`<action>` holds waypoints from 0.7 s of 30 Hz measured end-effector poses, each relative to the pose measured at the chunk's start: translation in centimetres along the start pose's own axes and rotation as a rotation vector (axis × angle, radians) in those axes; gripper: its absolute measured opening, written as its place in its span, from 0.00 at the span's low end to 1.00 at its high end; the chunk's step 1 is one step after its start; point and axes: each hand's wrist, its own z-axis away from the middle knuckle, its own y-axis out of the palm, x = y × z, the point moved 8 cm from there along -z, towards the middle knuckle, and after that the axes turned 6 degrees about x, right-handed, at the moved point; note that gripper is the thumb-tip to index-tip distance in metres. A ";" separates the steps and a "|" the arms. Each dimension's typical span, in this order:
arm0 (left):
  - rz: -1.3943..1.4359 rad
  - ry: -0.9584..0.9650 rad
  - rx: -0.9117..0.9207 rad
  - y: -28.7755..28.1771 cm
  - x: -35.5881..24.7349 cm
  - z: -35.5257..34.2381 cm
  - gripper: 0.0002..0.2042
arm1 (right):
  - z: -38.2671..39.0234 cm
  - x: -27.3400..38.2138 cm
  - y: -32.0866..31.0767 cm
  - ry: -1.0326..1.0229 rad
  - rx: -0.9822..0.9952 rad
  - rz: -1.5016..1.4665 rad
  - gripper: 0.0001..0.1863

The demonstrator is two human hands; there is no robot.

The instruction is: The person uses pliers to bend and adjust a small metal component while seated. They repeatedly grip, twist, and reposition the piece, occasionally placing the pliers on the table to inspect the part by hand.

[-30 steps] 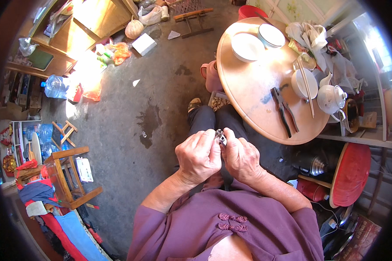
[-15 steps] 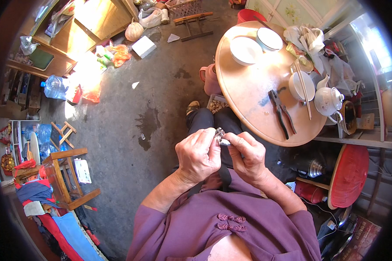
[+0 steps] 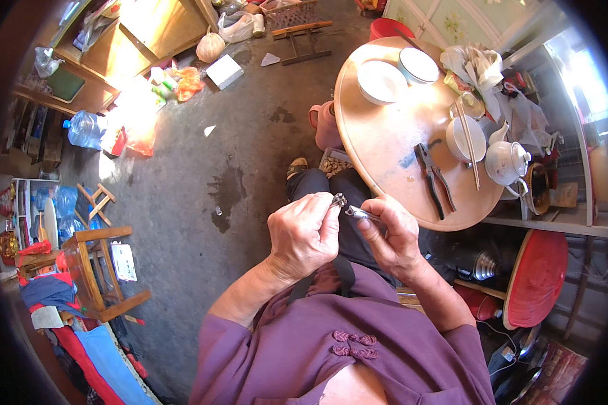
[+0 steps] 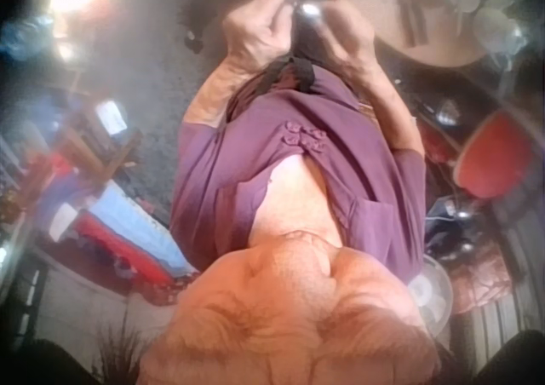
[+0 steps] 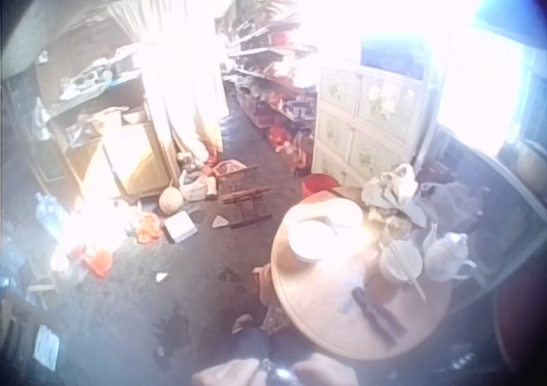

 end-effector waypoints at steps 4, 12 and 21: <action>0.009 -0.013 0.032 -0.1 0.1 -0.2 0.03 | -1.0 -0.1 -0.4 -0.066 0.085 -0.040 0.11; 0.026 0.005 0.054 -0.2 -0.4 -0.7 0.04 | -3.0 -0.5 -0.8 -0.092 0.293 -0.131 0.09; 0.066 0.019 0.160 0.2 0.1 -0.8 0.03 | -4.1 -1.0 -0.4 -0.154 0.367 -0.065 0.14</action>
